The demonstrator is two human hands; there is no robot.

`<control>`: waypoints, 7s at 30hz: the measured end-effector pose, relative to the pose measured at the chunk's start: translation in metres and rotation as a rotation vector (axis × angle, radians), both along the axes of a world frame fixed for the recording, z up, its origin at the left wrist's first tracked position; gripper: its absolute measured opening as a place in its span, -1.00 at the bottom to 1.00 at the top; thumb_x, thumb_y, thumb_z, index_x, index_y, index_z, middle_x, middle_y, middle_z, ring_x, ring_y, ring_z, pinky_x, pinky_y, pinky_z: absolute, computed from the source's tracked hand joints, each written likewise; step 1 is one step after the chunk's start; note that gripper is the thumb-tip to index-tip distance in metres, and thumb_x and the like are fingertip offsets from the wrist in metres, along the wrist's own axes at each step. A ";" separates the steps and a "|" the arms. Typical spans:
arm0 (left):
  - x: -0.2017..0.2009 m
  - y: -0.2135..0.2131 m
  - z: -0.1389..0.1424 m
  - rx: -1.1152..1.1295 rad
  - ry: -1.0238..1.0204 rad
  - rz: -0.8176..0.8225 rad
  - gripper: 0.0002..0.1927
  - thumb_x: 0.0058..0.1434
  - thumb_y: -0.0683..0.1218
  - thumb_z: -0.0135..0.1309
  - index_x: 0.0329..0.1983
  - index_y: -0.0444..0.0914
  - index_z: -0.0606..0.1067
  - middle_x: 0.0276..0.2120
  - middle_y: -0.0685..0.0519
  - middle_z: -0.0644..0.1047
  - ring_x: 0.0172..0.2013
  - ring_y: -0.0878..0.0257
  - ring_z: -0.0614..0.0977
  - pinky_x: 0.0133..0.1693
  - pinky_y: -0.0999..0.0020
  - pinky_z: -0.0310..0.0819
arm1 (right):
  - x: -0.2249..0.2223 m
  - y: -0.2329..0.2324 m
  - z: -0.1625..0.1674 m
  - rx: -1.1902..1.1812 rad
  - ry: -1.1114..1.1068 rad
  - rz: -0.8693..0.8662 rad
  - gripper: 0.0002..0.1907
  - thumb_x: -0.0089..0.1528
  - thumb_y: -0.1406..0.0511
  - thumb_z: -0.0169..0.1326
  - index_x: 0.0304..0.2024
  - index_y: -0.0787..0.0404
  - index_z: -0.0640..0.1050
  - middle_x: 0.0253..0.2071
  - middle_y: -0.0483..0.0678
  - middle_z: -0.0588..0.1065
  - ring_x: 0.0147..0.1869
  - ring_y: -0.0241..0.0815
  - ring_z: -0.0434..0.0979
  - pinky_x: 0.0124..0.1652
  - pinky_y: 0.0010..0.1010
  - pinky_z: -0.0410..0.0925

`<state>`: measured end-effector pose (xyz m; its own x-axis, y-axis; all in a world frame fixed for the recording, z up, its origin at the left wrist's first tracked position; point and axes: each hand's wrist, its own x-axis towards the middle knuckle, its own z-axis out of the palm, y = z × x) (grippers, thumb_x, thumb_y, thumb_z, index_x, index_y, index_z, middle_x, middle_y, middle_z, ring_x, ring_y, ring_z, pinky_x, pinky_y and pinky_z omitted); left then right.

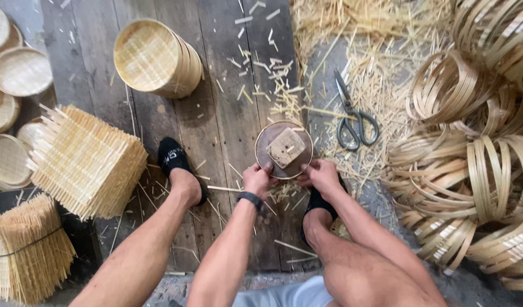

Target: The person repeatedly cuts circular bamboo mats using a perforated wooden template and shears. They place a mat on the floor, position the template, trim the edges, then stack the finished circles and repeat the process.

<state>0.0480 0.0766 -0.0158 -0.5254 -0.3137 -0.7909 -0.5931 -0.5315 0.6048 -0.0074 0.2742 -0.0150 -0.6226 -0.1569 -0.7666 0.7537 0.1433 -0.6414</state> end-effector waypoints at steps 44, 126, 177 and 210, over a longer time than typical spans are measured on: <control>-0.024 0.008 0.002 -1.501 0.503 -0.848 -0.66 0.27 -0.11 0.12 0.08 -0.33 0.56 0.21 -0.25 0.52 0.31 -0.09 0.44 0.34 0.06 0.25 | 0.017 0.058 0.037 -0.307 0.156 0.253 -0.19 0.00 0.10 0.07 0.27 0.36 0.40 0.12 0.06 0.52 0.16 -0.12 0.51 0.15 -0.36 0.33; 0.010 -0.228 0.193 -2.548 0.141 -0.292 -0.79 0.53 -0.15 0.05 0.17 -0.28 0.50 -0.04 -0.07 0.61 -0.07 0.12 0.64 0.02 0.22 0.52 | -0.021 0.020 0.019 -0.353 0.249 -0.037 -0.54 0.43 0.07 -0.11 -0.02 0.35 0.54 -0.27 -0.01 0.55 -0.26 -0.22 0.56 -0.24 -0.40 0.45; 0.013 -0.164 0.051 -0.739 0.177 -0.069 -0.21 0.25 0.02 0.30 0.42 -0.27 0.19 0.24 -0.09 0.37 0.17 0.16 0.48 0.17 0.30 0.42 | 0.068 0.305 0.239 1.372 0.992 -0.415 -0.75 0.48 0.36 0.05 0.11 0.45 0.51 0.01 0.21 0.57 0.08 0.11 0.63 0.06 -0.08 0.47; -0.019 -0.103 0.118 -1.038 0.359 -0.107 -0.50 0.28 -0.20 0.22 0.27 -0.30 0.38 0.21 -0.08 0.27 0.17 0.11 0.47 0.09 0.28 0.55 | 0.028 0.235 0.335 1.693 1.222 -0.023 -0.91 0.38 0.47 0.23 -0.11 0.30 0.56 0.27 0.44 0.46 0.44 0.24 0.39 0.49 -0.05 0.11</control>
